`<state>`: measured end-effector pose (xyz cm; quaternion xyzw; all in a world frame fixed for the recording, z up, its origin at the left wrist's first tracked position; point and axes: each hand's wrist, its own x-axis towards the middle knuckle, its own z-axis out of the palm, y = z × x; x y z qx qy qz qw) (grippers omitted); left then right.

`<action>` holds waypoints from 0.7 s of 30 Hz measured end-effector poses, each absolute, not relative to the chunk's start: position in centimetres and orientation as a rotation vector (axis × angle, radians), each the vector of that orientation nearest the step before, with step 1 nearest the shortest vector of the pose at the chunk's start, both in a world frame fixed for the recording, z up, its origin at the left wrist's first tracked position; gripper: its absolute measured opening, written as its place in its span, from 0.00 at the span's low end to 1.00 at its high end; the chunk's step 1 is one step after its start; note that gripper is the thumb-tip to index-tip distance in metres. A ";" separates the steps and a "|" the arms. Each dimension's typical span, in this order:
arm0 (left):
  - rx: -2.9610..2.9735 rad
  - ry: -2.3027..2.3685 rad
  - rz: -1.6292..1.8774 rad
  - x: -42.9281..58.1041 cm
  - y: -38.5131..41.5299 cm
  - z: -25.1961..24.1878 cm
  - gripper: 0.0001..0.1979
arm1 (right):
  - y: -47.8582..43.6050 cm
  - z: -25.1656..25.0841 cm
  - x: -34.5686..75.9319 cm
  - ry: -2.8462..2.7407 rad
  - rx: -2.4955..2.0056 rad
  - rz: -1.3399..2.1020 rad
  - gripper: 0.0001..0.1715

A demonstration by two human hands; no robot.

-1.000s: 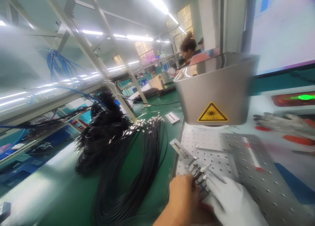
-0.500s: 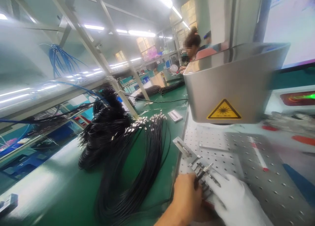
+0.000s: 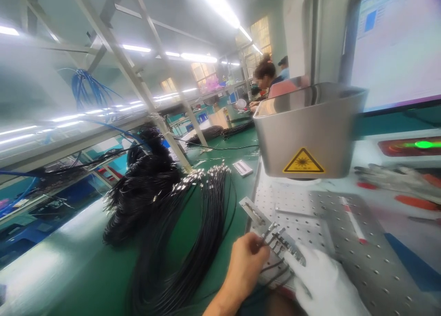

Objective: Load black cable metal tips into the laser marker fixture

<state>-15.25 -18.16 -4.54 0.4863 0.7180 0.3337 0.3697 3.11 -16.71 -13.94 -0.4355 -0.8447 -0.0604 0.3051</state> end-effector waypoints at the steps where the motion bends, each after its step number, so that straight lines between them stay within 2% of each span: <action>1: 1.281 1.871 0.815 -15.2 -18.2 -4.3 0.08 | -16.7 -13.9 3.1 -2.239 -1.154 -0.151 0.26; 9: 1.465 2.133 0.482 -14.2 -19.1 -2.7 0.10 | -16.7 -13.7 2.8 -2.191 -1.140 -0.168 0.23; 21: 1.539 2.141 0.333 -14.2 -18.6 -3.9 0.08 | -16.6 -12.9 3.0 -2.236 -1.128 -0.087 0.27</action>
